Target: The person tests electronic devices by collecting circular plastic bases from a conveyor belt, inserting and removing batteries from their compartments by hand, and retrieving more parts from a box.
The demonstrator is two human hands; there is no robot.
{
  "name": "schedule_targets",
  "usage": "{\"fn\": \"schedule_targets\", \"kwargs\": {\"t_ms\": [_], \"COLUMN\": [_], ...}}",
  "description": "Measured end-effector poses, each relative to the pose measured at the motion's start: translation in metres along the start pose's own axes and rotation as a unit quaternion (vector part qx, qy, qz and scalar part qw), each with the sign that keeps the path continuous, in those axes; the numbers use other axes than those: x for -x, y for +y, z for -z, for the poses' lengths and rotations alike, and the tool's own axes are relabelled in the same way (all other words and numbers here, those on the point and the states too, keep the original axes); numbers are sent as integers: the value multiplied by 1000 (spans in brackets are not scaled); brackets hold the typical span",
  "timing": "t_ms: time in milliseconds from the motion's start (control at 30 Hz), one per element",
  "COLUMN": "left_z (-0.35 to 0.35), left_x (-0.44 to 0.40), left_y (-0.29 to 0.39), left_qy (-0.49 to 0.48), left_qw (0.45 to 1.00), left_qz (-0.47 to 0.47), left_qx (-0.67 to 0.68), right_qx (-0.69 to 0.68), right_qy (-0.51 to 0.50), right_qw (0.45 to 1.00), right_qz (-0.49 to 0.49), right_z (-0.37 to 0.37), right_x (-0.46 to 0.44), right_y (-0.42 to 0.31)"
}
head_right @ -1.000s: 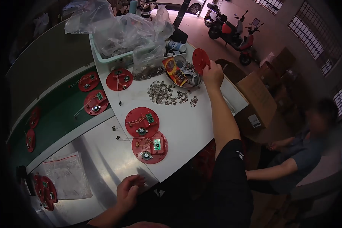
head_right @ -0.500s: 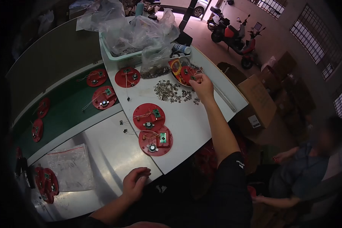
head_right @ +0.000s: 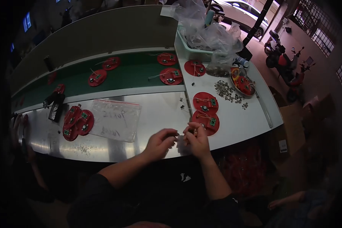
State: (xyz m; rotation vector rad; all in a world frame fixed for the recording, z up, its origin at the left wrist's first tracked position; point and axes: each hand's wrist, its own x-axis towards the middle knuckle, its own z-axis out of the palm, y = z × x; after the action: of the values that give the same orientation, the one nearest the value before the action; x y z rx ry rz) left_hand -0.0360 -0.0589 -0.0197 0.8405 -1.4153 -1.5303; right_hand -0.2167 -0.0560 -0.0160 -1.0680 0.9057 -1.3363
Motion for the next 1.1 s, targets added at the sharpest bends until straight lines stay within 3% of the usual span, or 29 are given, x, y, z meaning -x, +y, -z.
{"fn": "schedule_targets", "kwargs": {"t_ms": [33,67,167,233,367,500,567,600,633,733,867,1100], "left_z": [15,29,70,89,95,96,93,89,91,98,105,161], "left_x": [-7,-14,-56,-93,-181,-270,-298,-304,-307,-311,-282,-110], "left_y": [7,16,29,44,45,0,-15,-7,2,-21,2,96], "left_qy": [21,40,82,84,85,113,121,16,-74,-18,36,125], "left_qw": [997,997,978,931,862,816,758,792,815,766,788,790], "left_qz": [-63,-59,-67,-76,-108,-175,-183,-115,-33,-102,-109,-168], "left_qx": [-37,-26,-178,-348,-487,-539,-615,-599,-574,-635,-605,-576], "right_qx": [16,48,104,67,-12,-6,-16,-20,-32,-66,-44,-63], "right_qy": [-7,-1,-42,-28,31,35,30,23,17,-1,17,6], "right_qw": [1000,998,993,997,999,999,999,999,999,997,997,997], "right_qz": [-24,-48,-31,-40,-31,-32,-35,-41,-40,-48,-55,-36], "right_z": [-12,-23,-36,-36,-35,-37,-36,-34,-30,-27,-28,-28], "right_x": [3,9,16,13,16,18,17,17,17,15,11,11], "right_y": [5,6,25,40,49,49,47,44,46,51,46,44]}}
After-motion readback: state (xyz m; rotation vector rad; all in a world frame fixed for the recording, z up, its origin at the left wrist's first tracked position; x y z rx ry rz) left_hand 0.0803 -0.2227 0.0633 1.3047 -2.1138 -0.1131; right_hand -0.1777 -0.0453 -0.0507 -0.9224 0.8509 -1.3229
